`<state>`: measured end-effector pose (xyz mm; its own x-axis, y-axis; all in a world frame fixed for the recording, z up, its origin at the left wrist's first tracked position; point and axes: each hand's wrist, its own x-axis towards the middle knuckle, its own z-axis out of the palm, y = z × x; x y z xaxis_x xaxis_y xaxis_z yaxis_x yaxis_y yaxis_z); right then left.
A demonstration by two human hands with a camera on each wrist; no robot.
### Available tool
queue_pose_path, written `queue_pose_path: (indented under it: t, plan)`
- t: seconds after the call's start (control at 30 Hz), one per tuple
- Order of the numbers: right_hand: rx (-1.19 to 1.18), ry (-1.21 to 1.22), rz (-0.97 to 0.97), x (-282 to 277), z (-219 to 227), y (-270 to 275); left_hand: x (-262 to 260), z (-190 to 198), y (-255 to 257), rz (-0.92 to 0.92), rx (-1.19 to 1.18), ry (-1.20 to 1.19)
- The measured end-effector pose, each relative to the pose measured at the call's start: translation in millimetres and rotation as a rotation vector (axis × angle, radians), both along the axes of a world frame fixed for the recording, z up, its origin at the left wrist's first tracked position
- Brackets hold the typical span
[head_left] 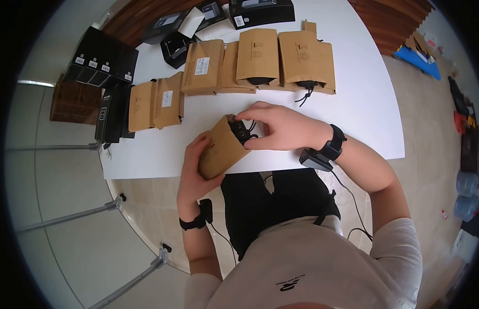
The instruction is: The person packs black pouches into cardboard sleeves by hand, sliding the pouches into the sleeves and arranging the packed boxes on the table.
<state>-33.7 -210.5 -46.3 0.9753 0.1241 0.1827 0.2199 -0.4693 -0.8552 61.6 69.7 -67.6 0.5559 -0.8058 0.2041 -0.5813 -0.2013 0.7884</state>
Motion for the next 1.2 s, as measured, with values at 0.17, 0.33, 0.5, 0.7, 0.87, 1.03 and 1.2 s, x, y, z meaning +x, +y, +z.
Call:
queue_pose_path:
  t: [0.17, 0.33, 0.5, 0.7, 0.87, 1.03, 1.2]
  plan:
    - [0.231, 0.254, 0.071, 7, -4, -7, 0, 2, -7, 0.037, -0.003, -0.063]
    - [0.354, 0.366, 0.091, 10, -5, -6, -1, 0, -9, 0.124, -0.040, -0.114]
    - [0.300, 0.283, 0.120, 11, -17, -5, 3, -4, -8, 0.155, -0.018, -0.096]
    - [0.365, 0.263, 0.088, 11, -20, -3, 1, -6, -11, 0.160, -0.024, -0.055]
    - [0.299, 0.249, 0.040, 6, -5, -6, -1, -8, -13, 0.177, -0.044, 0.070]
    - [0.268, 0.182, -0.027, 4, -2, -8, -3, -10, -11, 0.215, -0.099, 0.131]
    - [0.320, 0.236, 0.116, 3, 7, -6, -2, -15, -9, 0.201, -0.093, 0.086]
